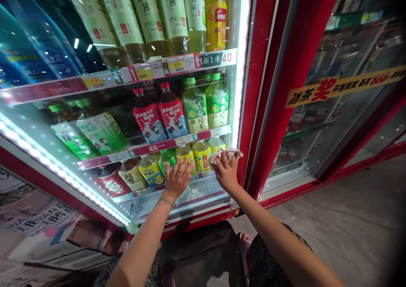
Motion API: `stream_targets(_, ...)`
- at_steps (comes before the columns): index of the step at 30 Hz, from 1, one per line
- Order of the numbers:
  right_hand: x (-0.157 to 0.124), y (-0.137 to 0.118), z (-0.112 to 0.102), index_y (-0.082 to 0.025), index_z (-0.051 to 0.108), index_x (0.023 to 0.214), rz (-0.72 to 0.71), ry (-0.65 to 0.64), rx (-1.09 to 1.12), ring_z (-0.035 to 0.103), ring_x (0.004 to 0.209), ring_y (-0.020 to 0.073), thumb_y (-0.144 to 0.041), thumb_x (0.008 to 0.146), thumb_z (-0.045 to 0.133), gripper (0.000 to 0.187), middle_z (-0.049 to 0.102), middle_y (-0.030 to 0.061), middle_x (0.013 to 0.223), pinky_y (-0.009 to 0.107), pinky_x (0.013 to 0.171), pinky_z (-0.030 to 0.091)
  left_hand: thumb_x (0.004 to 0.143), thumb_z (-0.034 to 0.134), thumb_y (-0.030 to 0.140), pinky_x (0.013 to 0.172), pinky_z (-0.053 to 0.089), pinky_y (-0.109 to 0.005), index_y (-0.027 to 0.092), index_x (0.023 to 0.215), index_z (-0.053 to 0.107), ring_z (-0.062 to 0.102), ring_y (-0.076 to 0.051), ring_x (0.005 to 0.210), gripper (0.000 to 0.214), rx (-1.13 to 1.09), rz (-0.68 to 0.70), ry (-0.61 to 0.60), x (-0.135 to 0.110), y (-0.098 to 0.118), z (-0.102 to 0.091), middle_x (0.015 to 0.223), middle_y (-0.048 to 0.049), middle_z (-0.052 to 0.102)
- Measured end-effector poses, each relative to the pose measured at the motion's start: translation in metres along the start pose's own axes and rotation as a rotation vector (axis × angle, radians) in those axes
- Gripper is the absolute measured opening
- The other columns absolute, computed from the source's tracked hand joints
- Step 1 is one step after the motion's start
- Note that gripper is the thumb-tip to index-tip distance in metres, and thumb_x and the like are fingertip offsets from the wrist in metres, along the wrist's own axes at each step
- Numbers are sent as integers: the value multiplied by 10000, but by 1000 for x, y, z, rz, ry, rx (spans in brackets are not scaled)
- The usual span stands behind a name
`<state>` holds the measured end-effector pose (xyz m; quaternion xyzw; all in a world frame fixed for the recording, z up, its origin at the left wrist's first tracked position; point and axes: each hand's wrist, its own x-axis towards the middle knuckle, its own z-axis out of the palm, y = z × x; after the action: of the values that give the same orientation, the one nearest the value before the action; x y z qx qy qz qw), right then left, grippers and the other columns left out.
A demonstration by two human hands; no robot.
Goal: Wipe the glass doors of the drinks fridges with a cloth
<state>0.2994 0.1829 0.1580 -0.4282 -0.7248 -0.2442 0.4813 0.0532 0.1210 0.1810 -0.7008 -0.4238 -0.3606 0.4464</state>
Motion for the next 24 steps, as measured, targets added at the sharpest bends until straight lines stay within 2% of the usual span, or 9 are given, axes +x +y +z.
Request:
stream_targets(4,29,8,-10,-327,645,1362,-155,-77,11,160,1575,433,-243,951,601,422,360,-10,1680,751,1210,261,944,625,225,1322,50,-491,375,1521,486,461,-232,1476,613,28,10,-31,7,1,-9,1366,-25,694)
stream_targets(9,54,1,-13,-245,600,1428,-1,44,-6,56,1588,472,-262,960,582,469,216,54,1731,789,1177,269,991,582,247,1317,-11,-480,347,1540,463,450,-217,1472,570,92,95,-186,20,-7,-37,1481,-32,610)
stream_targets(11,56,-8,-12,-253,581,1450,-75,33,-5,34,1584,488,-265,954,596,496,192,54,1736,811,1156,283,999,580,275,1312,-11,-494,345,1553,444,474,-230,1449,574,109,93,-199,25,-18,-48,1493,-48,598)
stream_targets(14,66,-8,-14,-342,573,1454,-370,-54,-9,69,1590,457,-293,948,632,511,264,-27,1716,775,1196,277,992,603,323,1307,29,-500,351,1573,410,509,-255,1413,613,129,78,-169,29,-46,-63,1475,-73,607)
stream_targets(15,70,-5,-16,-357,573,1451,-412,-63,-17,71,1593,447,-307,949,638,508,280,-45,1710,760,1211,271,987,612,341,1304,43,-499,359,1579,397,514,-263,1408,630,130,77,-158,29,-58,-69,1470,-80,608)
stream_targets(16,73,-1,-18,-353,573,1450,-397,-54,-26,60,1594,446,-321,952,637,504,277,-48,1711,756,1218,263,981,621,362,1301,54,-498,369,1584,383,513,-271,1409,648,129,76,-147,29,-72,-75,1470,-86,605)
stream_targets(18,73,4,-19,-308,558,1466,-239,-1,-40,6,1593,463,-336,962,616,508,213,-15,1733,784,1203,249,964,646,397,1296,70,-502,394,1592,354,491,-290,1430,693,126,56,-139,26,-98,-87,1487,-92,583)
stream_targets(21,67,-8,-17,-239,502,1508,-31,33,-39,-73,1580,493,-323,973,578,547,75,46,1756,841,1150,250,944,667,452,1292,73,-531,399,1603,323,433,-320,1476,745,177,-3,-136,14,-130,-101,1532,-106,535)
stream_targets(24,74,-28,-13,-295,531,1488,-200,-63,-9,-80,1583,481,-338,970,592,523,113,2,1752,831,1179,204,942,664,472,1289,64,-582,412,1617,269,403,-333,1498,784,183,-39,-150,2,-144,-109,1558,-111,503)
